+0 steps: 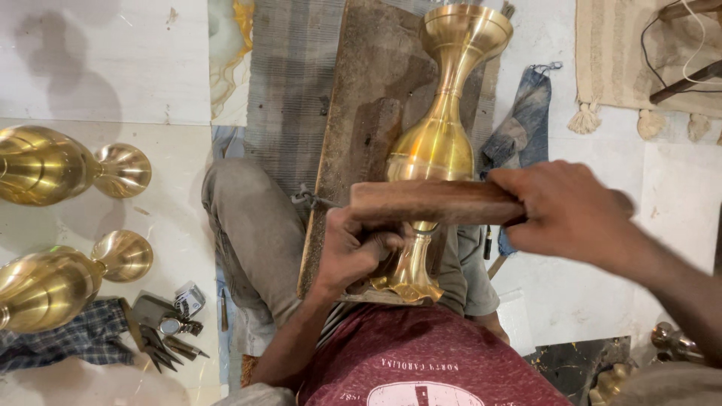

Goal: The person sits on the floor with a brass vase resting on a wooden board and hammers its surface with a wooden mallet to shape the metal. They rotate the vase, work on the flared base with a small punch-like tool, reposition it, and continue hammering around the body.

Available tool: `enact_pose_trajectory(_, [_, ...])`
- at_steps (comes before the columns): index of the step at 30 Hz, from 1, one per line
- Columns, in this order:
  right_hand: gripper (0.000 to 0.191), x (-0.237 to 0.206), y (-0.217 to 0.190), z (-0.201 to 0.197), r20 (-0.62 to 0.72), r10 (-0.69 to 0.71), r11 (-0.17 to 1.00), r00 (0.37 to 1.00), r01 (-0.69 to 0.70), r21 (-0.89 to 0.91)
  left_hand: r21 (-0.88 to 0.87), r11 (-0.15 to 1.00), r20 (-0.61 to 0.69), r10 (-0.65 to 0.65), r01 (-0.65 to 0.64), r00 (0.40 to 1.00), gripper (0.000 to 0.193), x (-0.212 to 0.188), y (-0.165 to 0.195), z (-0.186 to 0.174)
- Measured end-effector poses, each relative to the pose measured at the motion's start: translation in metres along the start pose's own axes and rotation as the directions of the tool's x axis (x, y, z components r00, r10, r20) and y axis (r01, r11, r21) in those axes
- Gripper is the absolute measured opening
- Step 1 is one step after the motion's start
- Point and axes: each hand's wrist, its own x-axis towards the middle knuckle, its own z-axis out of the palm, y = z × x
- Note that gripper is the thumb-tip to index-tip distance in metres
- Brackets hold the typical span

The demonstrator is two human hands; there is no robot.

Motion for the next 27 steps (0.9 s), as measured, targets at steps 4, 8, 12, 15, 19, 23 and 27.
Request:
enact_pose_trajectory(4, [0.044, -0.023, -0.025, 0.057, 0.014, -0.097, 0.824, 0.995, 0.073, 0.562, -0.217, 0.969, -0.316, 0.043, -0.116, 0.948, 0.042, -0.005, -0.008, 0.005])
enact_pose_trajectory(8, [0.043, -0.045, -0.066, 0.134, -0.636, -0.435, 0.836, 0.638, 0.548, -0.023, -0.38, 0.91, -0.385, 0.01, -0.168, 0.923, 0.031, -0.011, -0.007, 0.017])
enact_pose_trajectory(12, [0.05, -0.052, -0.072, 0.18, -0.849, -0.209, 0.825, 0.485, 0.554, 0.113, -0.402, 0.906, -0.351, -0.017, -0.135, 0.936, 0.029, -0.012, 0.004, 0.02])
enact_pose_trajectory(15, [0.036, -0.04, -0.067, 0.206, -0.852, 0.113, 0.602, 0.512, 0.647, 0.468, -0.407, 0.901, -0.301, 0.022, -0.149, 0.953, 0.03, -0.011, 0.018, 0.023])
enact_pose_trajectory(19, [0.014, 0.001, -0.063, 0.239, -0.481, 0.438, 0.187, 0.76, 0.446, 0.875, -0.484, 0.85, -0.189, 0.128, -0.206, 0.974, 0.03, -0.013, 0.042, 0.039])
enact_pose_trajectory(23, [0.019, 0.027, -0.056, 0.255, -0.48, 0.383, -0.071, 0.789, 0.543, 0.837, -0.376, 0.926, 0.024, 0.043, -0.031, 0.999, 0.033, 0.0, 0.064, 0.051])
enact_pose_trajectory(27, [0.023, 0.023, -0.044, 0.252, -0.202, 0.278, -0.294, 0.939, 0.283, 0.913, 0.185, 0.983, 0.137, -0.045, 0.019, 0.99, 0.037, 0.02, 0.075, 0.047])
